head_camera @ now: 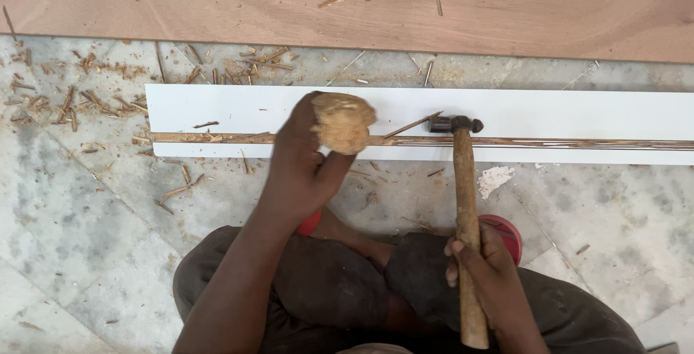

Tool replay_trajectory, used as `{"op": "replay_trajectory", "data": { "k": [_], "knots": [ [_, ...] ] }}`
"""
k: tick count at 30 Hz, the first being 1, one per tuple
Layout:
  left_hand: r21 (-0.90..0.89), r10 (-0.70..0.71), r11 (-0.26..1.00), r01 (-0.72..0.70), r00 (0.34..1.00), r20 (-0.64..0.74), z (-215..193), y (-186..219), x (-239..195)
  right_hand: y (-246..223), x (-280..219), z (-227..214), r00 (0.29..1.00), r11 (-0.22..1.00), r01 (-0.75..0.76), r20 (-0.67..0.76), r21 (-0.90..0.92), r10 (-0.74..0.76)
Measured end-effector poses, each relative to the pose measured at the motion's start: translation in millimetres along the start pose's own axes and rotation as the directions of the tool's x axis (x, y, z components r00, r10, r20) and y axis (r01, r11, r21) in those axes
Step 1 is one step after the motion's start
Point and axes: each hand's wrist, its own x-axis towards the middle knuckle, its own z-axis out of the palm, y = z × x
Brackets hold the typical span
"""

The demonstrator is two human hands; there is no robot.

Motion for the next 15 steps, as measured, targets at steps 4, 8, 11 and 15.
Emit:
{"op": "replay_trajectory", "data": {
  "k": [4,8,11,15],
  "knots": [
    [0.159,0.103,0.981,-0.115,0.991,0.085,32.4,-23.3,-3.4,-19.9,-2.3,-10.7,0.994,0.972,0.085,-0.056,-0.219,-0.099],
    [0.266,0.109,0.937,-0.228,0.912,0.396,72.3,-34.9,-9.4,-30.1,-6.6,-10.1,0.971,0.872,0.135,-0.111,-0.470,-0.210],
    [0.280,0.226,0.886,-0.370,0.871,0.437,87.0,-38.7,-16.5,-24.9,-6.0,-0.6,0.947,0.793,0.133,-0.159,-0.594,-0.278],
    [0.428,0.243,0.800,-0.421,0.879,0.410,91.3,-44.2,-22.3,-18.0,-9.3,2.1,0.678,0.461,0.411,-0.075,-0.787,-0.732]
  ]
}}
